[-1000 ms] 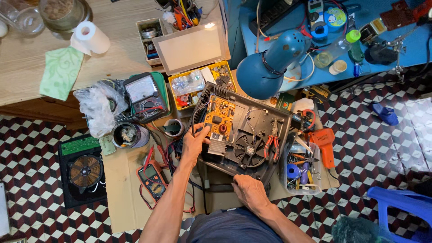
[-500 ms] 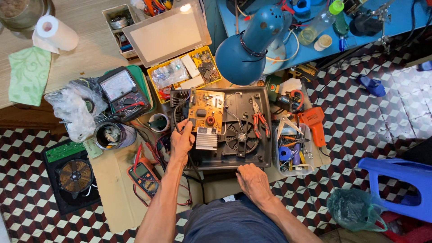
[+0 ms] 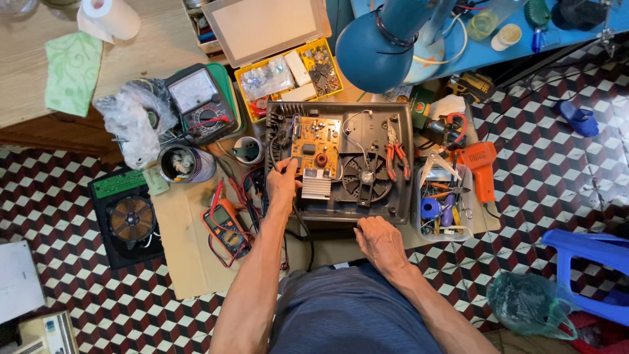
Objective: The person uses a heat gun to apply heat to a green circuit board, then flips the board and places it into a metal chassis. The person then picks up a black fan and places it on the floor.
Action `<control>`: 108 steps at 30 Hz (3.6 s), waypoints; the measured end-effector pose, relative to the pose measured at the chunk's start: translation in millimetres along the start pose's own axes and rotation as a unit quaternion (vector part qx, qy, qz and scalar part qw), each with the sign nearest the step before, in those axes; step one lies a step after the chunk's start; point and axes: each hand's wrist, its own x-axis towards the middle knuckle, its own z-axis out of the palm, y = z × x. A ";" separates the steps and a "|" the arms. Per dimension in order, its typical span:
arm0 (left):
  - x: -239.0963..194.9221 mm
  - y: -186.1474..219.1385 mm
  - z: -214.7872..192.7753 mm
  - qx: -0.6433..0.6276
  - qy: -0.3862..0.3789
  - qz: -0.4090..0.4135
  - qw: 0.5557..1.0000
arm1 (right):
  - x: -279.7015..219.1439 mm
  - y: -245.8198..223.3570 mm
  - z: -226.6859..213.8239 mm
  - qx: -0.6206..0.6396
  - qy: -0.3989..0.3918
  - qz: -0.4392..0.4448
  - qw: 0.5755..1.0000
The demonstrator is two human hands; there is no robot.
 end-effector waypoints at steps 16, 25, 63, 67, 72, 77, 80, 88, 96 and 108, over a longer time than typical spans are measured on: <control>-48.5 -12.8 -22.2 0.007 -0.086 0.026 0.996 | -6.2 8.2 7.7 0.029 -0.060 0.033 0.997; -136.4 -4.2 -25.1 -0.070 -0.168 -0.077 0.980 | -1.4 -10.2 31.2 0.305 -0.354 0.069 0.881; -241.7 138.6 -160.1 -0.565 0.093 0.151 0.806 | 57.0 -122.4 -72.1 0.423 -0.524 -0.116 0.730; -198.9 140.1 -179.9 -0.698 0.005 0.178 0.694 | 52.2 -92.0 -88.4 0.201 -0.424 -0.047 0.882; -163.0 108.6 -197.0 -0.735 -0.032 0.167 0.657 | 49.8 -51.4 -105.3 0.159 -0.304 -0.076 0.936; -138.9 63.8 -209.8 -0.648 0.086 0.102 0.750 | 44.7 -56.0 -93.7 0.138 -0.224 -0.133 0.956; -123.8 32.7 -225.2 -0.594 0.132 0.056 0.791 | 49.5 -71.7 -74.7 0.096 -0.210 -0.202 0.952; -69.2 -80.7 -275.5 -0.449 0.151 -0.040 0.880 | 84.8 -131.6 38.2 -0.040 -0.238 -0.334 0.911; -51.0 -188.9 -270.7 -0.399 0.063 -0.134 0.905 | 160.3 -148.7 157.5 -0.175 -0.195 -0.388 0.884; -44.0 -198.9 -274.7 0.128 -0.032 -0.227 0.965 | 124.9 -183.5 156.3 -0.064 -0.203 -0.370 0.904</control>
